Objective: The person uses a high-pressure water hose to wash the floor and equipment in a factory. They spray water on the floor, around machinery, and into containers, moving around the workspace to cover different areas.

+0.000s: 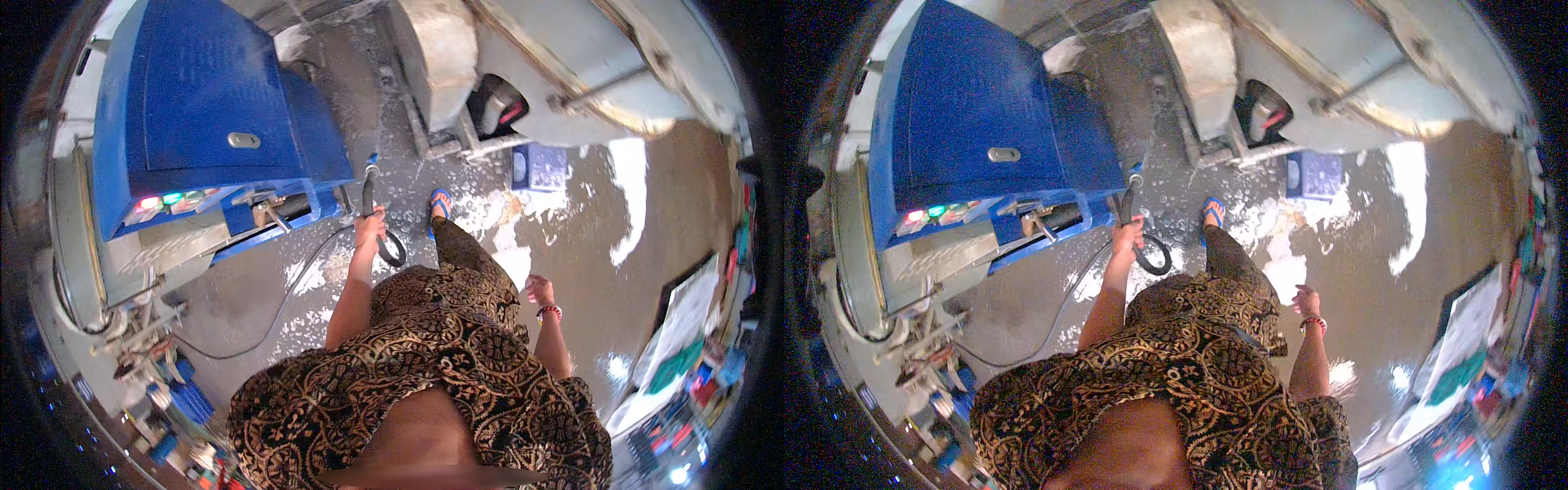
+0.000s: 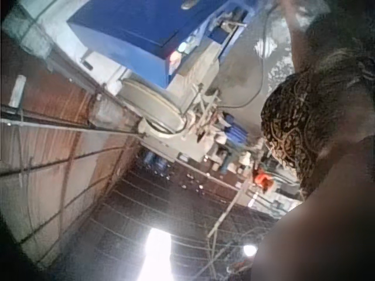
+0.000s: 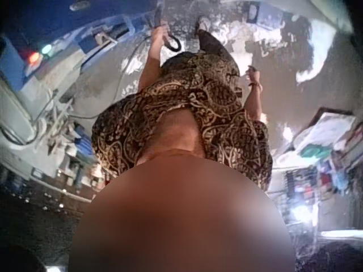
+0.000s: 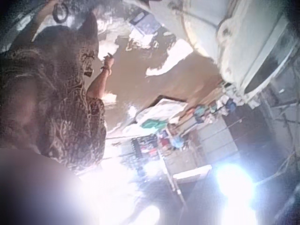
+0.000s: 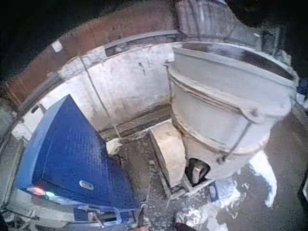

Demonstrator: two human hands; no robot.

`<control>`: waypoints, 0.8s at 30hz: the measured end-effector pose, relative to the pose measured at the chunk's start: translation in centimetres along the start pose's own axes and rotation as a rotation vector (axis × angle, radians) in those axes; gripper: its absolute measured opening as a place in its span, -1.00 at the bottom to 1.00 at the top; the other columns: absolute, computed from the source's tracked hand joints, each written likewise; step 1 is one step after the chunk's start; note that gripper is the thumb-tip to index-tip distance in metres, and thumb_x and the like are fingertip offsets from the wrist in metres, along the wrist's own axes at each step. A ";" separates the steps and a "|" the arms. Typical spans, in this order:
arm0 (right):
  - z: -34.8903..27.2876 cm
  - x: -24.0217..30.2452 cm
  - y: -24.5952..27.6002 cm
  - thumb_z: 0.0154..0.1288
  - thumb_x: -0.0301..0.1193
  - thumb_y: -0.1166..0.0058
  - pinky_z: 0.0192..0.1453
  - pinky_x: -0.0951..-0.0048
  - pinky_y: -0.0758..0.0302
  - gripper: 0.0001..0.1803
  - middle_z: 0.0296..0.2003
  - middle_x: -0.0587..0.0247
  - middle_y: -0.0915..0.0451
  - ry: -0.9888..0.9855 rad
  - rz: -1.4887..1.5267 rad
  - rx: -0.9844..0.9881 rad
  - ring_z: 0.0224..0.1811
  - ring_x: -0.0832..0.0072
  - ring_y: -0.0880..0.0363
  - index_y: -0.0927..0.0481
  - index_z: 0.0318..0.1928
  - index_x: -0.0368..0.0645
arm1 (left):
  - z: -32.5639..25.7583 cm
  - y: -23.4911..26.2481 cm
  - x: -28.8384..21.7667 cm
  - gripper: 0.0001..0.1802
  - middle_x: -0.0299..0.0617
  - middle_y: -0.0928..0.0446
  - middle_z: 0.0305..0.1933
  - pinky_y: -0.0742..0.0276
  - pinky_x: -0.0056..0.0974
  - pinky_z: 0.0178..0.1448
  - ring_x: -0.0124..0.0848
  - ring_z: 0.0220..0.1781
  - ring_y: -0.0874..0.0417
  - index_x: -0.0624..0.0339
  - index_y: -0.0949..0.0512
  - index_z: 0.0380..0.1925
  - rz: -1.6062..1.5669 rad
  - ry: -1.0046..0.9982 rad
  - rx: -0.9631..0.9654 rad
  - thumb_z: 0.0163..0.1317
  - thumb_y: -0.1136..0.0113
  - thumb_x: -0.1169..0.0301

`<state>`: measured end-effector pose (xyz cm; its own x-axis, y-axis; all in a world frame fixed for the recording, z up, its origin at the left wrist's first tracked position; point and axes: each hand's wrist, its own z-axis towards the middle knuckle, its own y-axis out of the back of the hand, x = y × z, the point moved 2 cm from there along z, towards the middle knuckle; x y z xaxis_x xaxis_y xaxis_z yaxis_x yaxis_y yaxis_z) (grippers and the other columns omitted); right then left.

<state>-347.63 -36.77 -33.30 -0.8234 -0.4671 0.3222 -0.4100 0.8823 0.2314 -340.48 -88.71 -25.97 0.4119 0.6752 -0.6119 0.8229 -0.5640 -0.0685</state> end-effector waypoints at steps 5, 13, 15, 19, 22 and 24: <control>-2.4 -14.5 -0.1 0.24 -0.40 0.07 -0.64 0.51 -0.43 -0.73 -0.57 0.19 -0.56 0.034 -0.243 0.045 -0.69 0.53 -0.45 -0.53 -0.06 -0.07 | -6.3 4.6 4.7 -0.78 -0.46 -0.23 -0.71 -0.10 -0.48 -0.73 -0.66 -0.79 -0.15 0.24 -0.50 -0.21 0.108 0.095 0.140 0.09 -0.12 0.49; -11.3 -28.3 -8.6 0.22 -0.44 0.14 -0.63 0.50 -0.43 -0.66 -0.60 0.28 -0.56 0.169 0.131 -0.045 -0.67 0.54 -0.46 -0.52 0.01 -0.08 | -17.3 9.2 11.5 -0.78 -0.47 -0.21 -0.71 -0.09 -0.47 -0.72 -0.67 -0.76 -0.16 0.26 -0.47 -0.18 0.354 0.065 0.270 0.13 -0.06 0.52; -15.3 -34.1 -9.9 0.23 -0.43 0.14 -0.64 0.50 -0.41 -0.67 -0.58 0.25 -0.57 0.069 0.103 -0.063 -0.69 0.54 -0.44 -0.53 0.00 -0.08 | -20.2 9.5 13.4 -0.78 -0.48 -0.19 -0.72 -0.09 -0.47 -0.71 -0.68 -0.76 -0.15 0.26 -0.46 -0.17 0.489 0.069 0.326 0.15 -0.02 0.53; -21.7 -47.2 -12.3 0.23 -0.41 0.10 -0.66 0.49 -0.42 -0.67 -0.55 0.24 -0.54 -0.088 0.209 -0.092 -0.69 0.53 -0.43 -0.51 0.00 -0.10 | -25.3 10.5 17.5 -0.78 -0.49 -0.21 -0.71 -0.07 -0.48 -0.73 -0.68 -0.76 -0.15 0.22 -0.47 -0.19 0.691 0.120 0.523 0.13 -0.02 0.53; -25.4 -55.3 -12.5 0.22 -0.40 0.07 -0.68 0.47 -0.41 -0.69 -0.59 0.24 -0.49 -0.242 0.334 -0.093 -0.69 0.50 -0.42 -0.49 -0.01 -0.10 | -28.4 11.0 21.5 -0.80 -0.49 -0.22 -0.71 -0.06 -0.49 -0.74 -0.68 -0.76 -0.16 0.19 -0.48 -0.21 0.842 0.169 0.623 0.12 -0.03 0.53; -26.9 -59.0 -12.3 0.23 -0.41 0.07 -0.69 0.47 -0.40 -0.69 -0.59 0.23 -0.49 -0.329 0.437 -0.118 -0.70 0.49 -0.41 -0.48 0.00 -0.10 | -30.6 11.4 24.3 -0.84 -0.47 -0.23 -0.70 -0.07 -0.48 -0.73 -0.66 -0.76 -0.17 0.16 -0.51 -0.29 0.936 0.192 0.660 0.09 -0.07 0.50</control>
<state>-283.48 -21.63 -30.41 -0.9937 -0.0002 0.1122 0.0279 0.9683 0.2482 -309.13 -64.16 -17.47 0.8503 -0.1075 -0.5151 -0.1752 -0.9809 -0.0845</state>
